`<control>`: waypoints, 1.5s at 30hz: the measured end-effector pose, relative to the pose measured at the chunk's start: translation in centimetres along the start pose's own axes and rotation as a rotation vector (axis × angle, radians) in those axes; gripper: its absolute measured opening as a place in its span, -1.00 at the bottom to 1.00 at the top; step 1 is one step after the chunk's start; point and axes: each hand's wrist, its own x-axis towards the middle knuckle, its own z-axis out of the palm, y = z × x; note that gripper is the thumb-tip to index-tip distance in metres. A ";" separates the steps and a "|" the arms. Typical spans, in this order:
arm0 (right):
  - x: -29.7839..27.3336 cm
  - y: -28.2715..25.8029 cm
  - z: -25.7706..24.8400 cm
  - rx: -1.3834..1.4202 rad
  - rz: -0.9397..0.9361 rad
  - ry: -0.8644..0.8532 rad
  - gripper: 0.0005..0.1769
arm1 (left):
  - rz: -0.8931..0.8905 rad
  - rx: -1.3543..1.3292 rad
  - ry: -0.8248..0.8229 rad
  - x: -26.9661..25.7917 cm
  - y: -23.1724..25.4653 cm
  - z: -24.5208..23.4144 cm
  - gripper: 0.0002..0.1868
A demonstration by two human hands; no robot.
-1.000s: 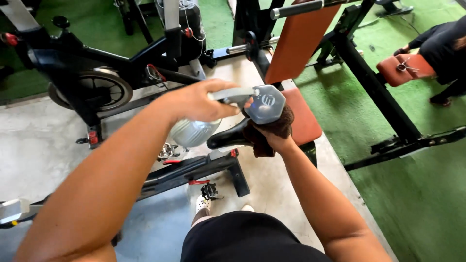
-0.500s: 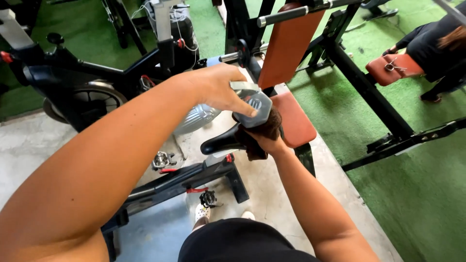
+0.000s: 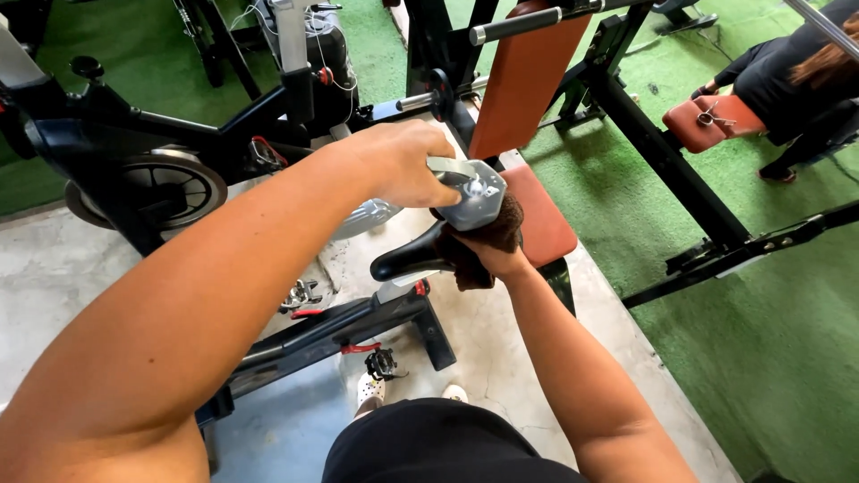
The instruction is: Cleaning dumbbells and gym machine seats using a spray bottle and a cloth.
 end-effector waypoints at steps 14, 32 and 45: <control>-0.2 0.0 -0.2 0.028 0.049 -0.009 -0.39 | 0.010 -0.226 0.069 -1.9 -0.8 0.2 -0.54; -1.6 -3.6 -4.1 0.410 0.103 0.003 -0.43 | 0.408 -0.281 0.526 -7.1 -1.4 12.3 -0.30; 4.3 -16.2 -1.3 -0.971 -0.271 -0.491 -0.71 | 0.401 -0.308 0.585 -5.7 -2.0 15.9 -0.42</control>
